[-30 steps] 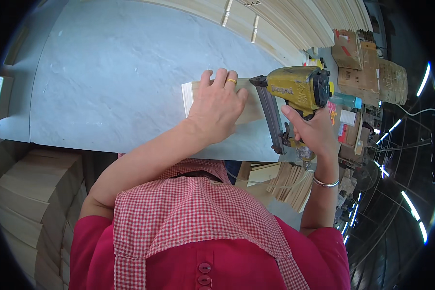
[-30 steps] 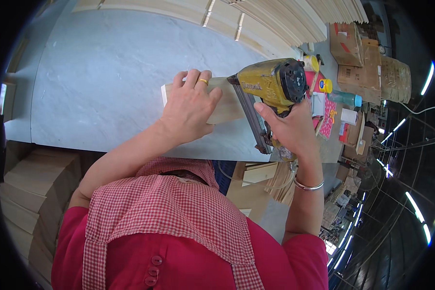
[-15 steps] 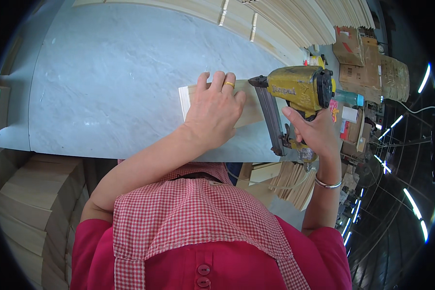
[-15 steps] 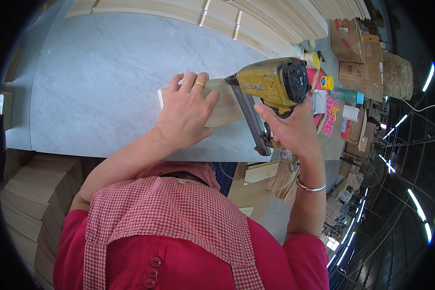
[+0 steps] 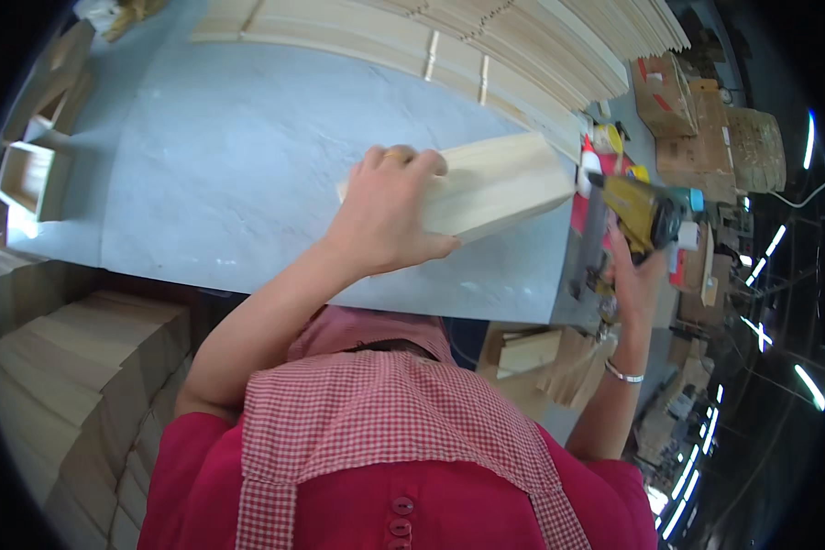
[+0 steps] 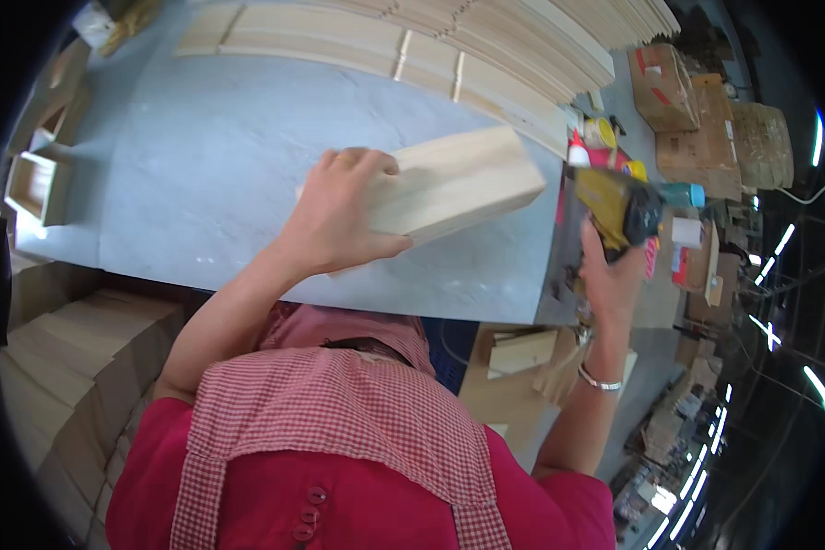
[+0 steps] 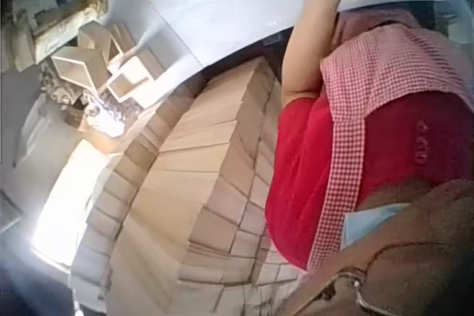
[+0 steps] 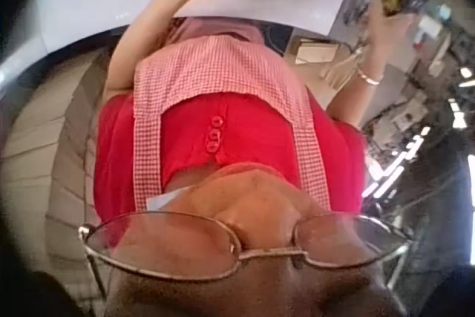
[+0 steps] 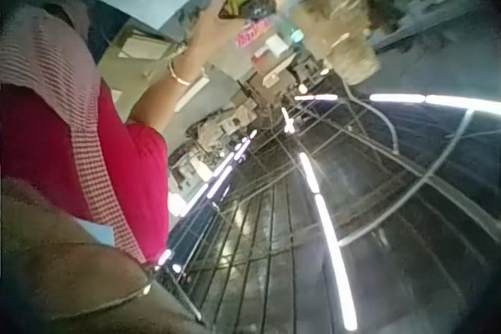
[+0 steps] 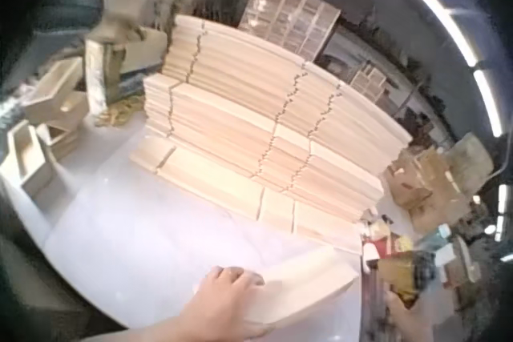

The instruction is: The person assembles small rectangular wooden boxes by applying glue to the frame and attaching a wooden base. They use a pneumatic nail gun to secure the base to the frame and then stack the finished boxes on a nearby pile.

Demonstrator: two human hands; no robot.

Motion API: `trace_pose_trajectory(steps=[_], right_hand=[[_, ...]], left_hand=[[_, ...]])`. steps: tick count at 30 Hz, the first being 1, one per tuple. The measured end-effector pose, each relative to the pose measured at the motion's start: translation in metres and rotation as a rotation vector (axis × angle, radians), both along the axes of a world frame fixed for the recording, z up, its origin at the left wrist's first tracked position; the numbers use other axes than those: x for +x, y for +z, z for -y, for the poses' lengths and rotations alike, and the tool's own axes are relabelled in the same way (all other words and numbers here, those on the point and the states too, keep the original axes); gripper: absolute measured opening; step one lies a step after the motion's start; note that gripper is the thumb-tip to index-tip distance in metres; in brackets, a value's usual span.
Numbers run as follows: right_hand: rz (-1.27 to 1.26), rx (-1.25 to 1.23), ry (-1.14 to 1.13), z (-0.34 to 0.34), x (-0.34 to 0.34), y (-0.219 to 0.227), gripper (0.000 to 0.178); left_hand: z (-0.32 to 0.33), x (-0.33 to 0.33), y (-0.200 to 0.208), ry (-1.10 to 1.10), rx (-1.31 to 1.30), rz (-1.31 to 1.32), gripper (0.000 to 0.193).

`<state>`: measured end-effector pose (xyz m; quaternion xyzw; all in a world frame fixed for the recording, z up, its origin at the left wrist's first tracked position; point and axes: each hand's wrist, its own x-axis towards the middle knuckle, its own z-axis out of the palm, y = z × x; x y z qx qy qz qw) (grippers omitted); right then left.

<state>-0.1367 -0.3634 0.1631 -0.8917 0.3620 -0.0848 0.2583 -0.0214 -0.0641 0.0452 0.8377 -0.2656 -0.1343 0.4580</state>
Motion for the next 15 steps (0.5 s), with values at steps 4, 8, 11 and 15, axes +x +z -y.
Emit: trace_pose_trajectory(steps=[4,8,11,15], right_hand=[[0.022,-0.259,0.191,0.105,-0.089,-0.081,0.057],[-0.258,-0.475,0.063,0.139,-0.128,-0.137,0.066],[-0.378,-0.578,-0.047,0.144,-0.135,-0.158,0.067],[-0.364,-0.534,-0.127,0.156,-0.127,-0.167,0.064]], left_hand=[[-0.082,-0.002,-0.010,0.195,-0.601,-0.836,0.051],[-0.161,-0.036,-0.029,0.590,-0.921,-1.031,0.047],[-0.208,-0.060,-0.046,0.721,-0.726,-0.823,0.037],[-0.219,-0.092,-0.056,0.965,-0.241,-0.088,0.031]])
